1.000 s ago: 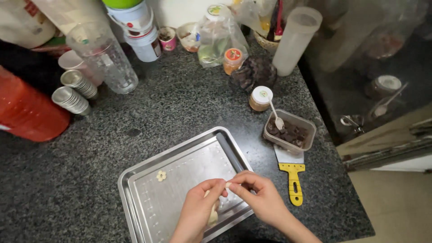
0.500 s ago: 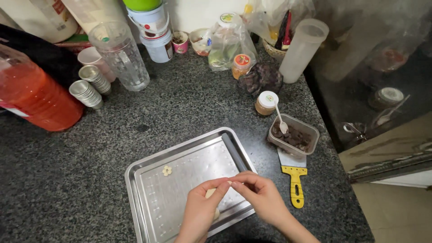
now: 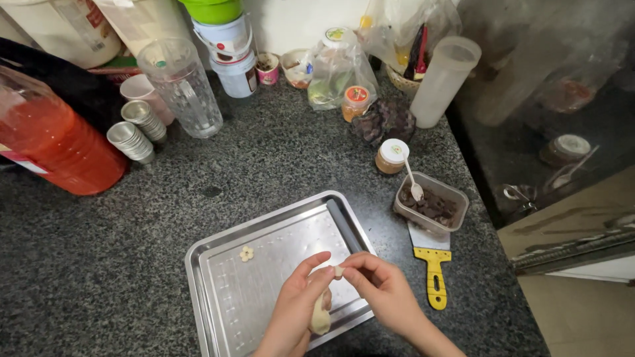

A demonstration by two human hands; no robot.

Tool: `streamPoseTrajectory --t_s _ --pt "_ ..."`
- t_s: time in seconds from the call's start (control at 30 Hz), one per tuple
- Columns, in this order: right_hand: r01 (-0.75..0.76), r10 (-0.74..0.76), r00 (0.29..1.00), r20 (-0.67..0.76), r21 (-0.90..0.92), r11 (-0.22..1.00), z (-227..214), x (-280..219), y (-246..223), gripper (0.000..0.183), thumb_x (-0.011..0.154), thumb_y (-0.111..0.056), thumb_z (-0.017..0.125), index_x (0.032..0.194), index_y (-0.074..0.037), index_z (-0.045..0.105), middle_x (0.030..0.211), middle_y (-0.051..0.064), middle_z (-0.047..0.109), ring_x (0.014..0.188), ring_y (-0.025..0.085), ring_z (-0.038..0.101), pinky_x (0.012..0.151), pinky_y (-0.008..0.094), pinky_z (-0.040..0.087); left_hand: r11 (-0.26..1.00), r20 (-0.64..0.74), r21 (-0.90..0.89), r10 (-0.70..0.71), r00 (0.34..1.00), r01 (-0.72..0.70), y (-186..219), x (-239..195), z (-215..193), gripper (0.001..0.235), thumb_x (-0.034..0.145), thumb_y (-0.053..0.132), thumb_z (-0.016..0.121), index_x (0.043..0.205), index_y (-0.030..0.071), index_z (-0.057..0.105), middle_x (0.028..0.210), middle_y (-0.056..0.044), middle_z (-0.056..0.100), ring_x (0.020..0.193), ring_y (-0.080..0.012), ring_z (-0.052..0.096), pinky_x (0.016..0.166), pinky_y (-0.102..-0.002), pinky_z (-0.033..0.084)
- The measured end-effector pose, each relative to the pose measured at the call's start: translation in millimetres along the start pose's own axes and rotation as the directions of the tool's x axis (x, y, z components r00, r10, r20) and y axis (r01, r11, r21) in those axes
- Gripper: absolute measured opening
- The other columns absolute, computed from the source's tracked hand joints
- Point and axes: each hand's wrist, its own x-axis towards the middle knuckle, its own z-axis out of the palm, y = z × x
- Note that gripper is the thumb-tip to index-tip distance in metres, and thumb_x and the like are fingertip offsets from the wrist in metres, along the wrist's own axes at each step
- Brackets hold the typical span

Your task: Creating small decorative flower shapes by rolling and arranging tiny pieces of dough on a metal tray

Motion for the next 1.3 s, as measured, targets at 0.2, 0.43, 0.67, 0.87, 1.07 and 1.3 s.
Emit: streamPoseTrajectory --t_s 0.2,0.43,0.67,0.87,1.07,1.3 --pt "-0.235 0.236 0.972 0.001 0.086 0.968 -0.3 -0.9 3.4 0.014 0.078 -0.008 0.071 0.089 -0.002 0.067 0.079 0.004 0.067 0.076 0.010 0.061 0.070 0.022 0.047 0.997 0.131 -0.040 -0.061 0.990 0.067 -5.6 5.8 -9.2 0.041 0.082 0.021 0.062 0.121 0.009 0.055 0.070 -0.004 0.051 0.047 -0.0082 0.038 0.043 -0.021 0.026" --pt "-0.042 0.041 0.999 0.009 0.049 0.998 3.1 -1.3 -3.9 0.009 0.081 -0.009 0.067 0.074 -0.004 0.063 0.074 0.008 0.066 0.073 0.016 0.065 0.073 0.026 0.050 0.978 0.017 0.200 0.056 0.998 -0.058 -5.5 4.1 -5.7 0.031 0.086 0.028 0.059 0.081 -0.002 0.068 0.065 -0.006 0.056 0.047 -0.0100 0.035 0.039 -0.023 0.025" --pt "0.004 -0.010 0.999 -0.031 -0.191 0.982 1.2 -0.2 -3.1 0.015 0.083 -0.015 0.062 0.090 -0.007 0.072 0.088 0.004 0.067 0.074 0.010 0.058 0.065 0.021 0.043 0.948 -0.161 0.304 0.145 0.976 -0.091 6.6 -2.7 3.2 0.022 0.068 0.017 0.076 0.086 0.004 0.076 0.091 -0.005 0.076 0.089 -0.0102 0.065 0.088 -0.021 0.045" --pt "-0.005 0.006 1.000 0.011 -0.088 0.996 -0.3 0.4 -4.0 0.014 0.084 -0.013 0.061 0.089 -0.004 0.070 0.088 0.006 0.065 0.082 0.013 0.061 0.076 0.023 0.046 0.988 -0.122 0.144 0.080 0.989 -0.062 -8.2 6.3 -3.8 0.020 0.071 0.012 0.075 0.088 0.001 0.074 0.068 -0.005 0.056 0.065 -0.0105 0.047 0.063 -0.022 0.033" --pt "-0.122 0.118 0.991 0.063 0.056 0.991 -5.9 0.8 0.4 0.014 0.088 -0.017 0.058 0.088 -0.005 0.063 0.085 0.001 0.059 0.067 0.009 0.046 0.060 0.022 0.037 0.998 0.008 -0.026 -0.061 0.998 0.061 -9.5 5.2 -4.0 0.029 0.078 0.018 0.068 0.104 0.006 0.062 0.052 -0.005 0.041 0.049 -0.0130 0.037 0.048 -0.025 0.029" --pt "-0.029 0.023 0.993 0.117 0.052 0.998 -3.8 1.7 -0.6 0.012 0.087 -0.014 0.059 0.090 -0.005 0.065 0.089 0.006 0.060 0.087 0.014 0.056 0.083 0.026 0.043 0.996 0.085 -0.073 -0.039 0.996 0.045 -4.2 2.9 -0.7 0.033 0.080 0.020 0.065 0.109 0.010 0.053 0.061 -0.002 0.044 0.049 -0.0095 0.037 0.048 -0.022 0.028"
